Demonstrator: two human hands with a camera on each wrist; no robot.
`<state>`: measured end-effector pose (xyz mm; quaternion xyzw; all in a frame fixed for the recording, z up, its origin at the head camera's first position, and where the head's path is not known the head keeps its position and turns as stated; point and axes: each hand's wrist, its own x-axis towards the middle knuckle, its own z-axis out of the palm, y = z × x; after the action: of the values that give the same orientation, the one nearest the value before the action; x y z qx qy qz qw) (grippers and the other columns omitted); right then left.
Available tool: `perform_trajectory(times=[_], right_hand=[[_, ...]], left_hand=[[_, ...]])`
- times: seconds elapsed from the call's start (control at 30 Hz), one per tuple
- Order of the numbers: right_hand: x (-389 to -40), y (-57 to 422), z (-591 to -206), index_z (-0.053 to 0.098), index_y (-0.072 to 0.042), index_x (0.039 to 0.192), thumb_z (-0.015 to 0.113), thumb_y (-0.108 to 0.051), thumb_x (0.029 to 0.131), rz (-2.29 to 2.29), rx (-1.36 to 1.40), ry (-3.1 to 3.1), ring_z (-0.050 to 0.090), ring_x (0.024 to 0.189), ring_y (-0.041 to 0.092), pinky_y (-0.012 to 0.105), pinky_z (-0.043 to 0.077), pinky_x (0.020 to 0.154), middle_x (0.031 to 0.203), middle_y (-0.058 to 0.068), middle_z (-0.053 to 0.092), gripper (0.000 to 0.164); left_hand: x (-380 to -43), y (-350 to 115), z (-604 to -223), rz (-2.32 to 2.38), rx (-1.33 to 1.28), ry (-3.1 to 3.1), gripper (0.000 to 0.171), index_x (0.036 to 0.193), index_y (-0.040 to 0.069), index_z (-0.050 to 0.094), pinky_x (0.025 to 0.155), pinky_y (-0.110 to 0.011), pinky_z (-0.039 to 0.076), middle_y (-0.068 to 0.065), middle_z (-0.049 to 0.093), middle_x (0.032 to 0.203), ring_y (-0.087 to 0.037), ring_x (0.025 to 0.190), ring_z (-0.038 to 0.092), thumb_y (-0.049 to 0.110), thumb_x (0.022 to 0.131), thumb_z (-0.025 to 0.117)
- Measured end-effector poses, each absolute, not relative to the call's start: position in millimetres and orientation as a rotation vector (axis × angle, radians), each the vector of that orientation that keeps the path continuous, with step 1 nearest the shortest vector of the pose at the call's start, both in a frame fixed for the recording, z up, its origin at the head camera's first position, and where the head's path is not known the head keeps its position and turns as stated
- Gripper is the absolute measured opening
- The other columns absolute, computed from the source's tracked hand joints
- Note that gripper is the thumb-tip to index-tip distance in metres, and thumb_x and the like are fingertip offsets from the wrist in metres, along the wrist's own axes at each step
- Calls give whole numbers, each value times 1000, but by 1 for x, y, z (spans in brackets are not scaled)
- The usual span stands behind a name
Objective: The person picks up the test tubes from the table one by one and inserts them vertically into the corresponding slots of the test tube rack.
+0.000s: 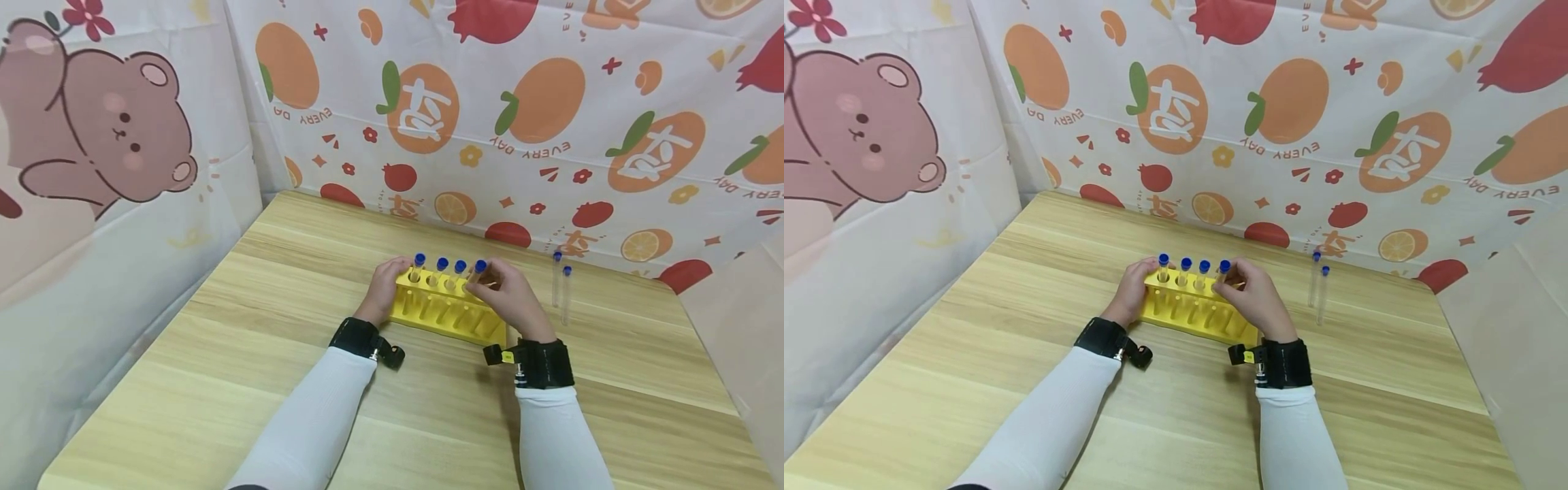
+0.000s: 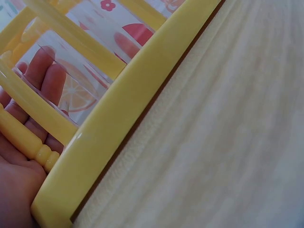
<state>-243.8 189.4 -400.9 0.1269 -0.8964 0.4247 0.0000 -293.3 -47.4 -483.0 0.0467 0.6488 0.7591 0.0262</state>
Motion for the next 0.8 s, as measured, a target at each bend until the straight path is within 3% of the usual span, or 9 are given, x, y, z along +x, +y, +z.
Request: perform_trajectory(times=[0.37, 0.8], right_hand=[[-243, 190, -402, 61, -11, 103, 72, -27, 89, 1315, 441, -2814, 61, 89, 23, 35, 53, 79, 97, 7, 65, 25], [-244, 190, -401, 60, -14, 104, 73, -22, 88, 1289, 447, -2826, 56, 78, 23, 29, 49, 66, 91, 5, 61, 23]], left_hand=[[-293, -48, -485, 2339, 168, 2003, 39, 113, -3, 66, 107, -39, 40, -17, 64, 118, -23, 113, 56, 21, 94, 43], [-295, -48, -484, 2321, 150, 2044, 39, 113, -2, 66, 110, -42, 37, -16, 65, 120, -25, 117, 56, 22, 93, 43]])
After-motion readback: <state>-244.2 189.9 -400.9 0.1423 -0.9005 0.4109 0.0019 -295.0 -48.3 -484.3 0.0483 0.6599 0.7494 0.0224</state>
